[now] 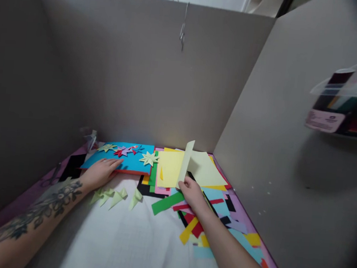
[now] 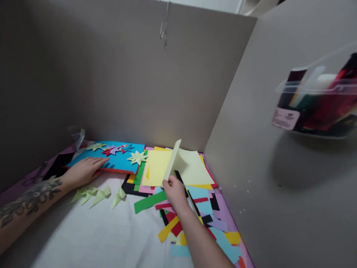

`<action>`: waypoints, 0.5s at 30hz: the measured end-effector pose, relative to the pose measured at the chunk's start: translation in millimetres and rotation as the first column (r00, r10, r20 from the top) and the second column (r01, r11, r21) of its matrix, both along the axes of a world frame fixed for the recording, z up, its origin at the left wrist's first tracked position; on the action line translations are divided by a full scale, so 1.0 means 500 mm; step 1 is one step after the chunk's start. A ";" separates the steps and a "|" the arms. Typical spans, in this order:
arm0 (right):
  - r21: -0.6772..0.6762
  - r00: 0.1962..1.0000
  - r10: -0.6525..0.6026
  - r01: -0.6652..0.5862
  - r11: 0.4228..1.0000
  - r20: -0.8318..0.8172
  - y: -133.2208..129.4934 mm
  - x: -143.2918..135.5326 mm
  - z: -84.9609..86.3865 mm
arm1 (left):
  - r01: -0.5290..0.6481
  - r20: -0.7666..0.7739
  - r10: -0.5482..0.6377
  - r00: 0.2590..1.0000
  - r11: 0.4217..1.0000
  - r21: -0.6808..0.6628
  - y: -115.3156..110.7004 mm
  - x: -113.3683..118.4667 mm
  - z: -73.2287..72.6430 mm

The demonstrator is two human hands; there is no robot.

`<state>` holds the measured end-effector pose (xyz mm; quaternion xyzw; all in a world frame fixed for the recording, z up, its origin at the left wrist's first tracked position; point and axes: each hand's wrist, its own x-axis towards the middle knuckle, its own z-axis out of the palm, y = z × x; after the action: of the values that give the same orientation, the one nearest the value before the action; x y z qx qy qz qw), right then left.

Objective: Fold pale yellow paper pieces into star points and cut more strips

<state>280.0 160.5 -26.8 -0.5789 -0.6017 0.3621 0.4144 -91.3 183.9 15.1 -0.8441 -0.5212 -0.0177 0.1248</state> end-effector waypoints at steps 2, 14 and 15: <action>0.005 1.000 -0.001 0.001 1.000 -0.012 0.000 0.000 -0.002 | -0.016 -0.011 0.017 1.000 1.000 0.013 0.005 0.016 -0.007; 0.018 0.999 -0.013 0.012 1.000 0.040 -0.003 -0.001 0.001 | -0.308 0.133 0.284 0.949 0.927 0.215 0.062 0.030 0.110; 0.016 0.999 -0.011 0.011 1.000 0.041 -0.003 -0.001 0.002 | -0.323 0.154 0.294 0.943 0.920 0.221 0.066 0.027 0.123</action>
<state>279.4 158.9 -26.0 -0.5861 -0.6099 0.3430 0.4085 -77.6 217.0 76.5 -0.7272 -0.6479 -0.1113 0.1976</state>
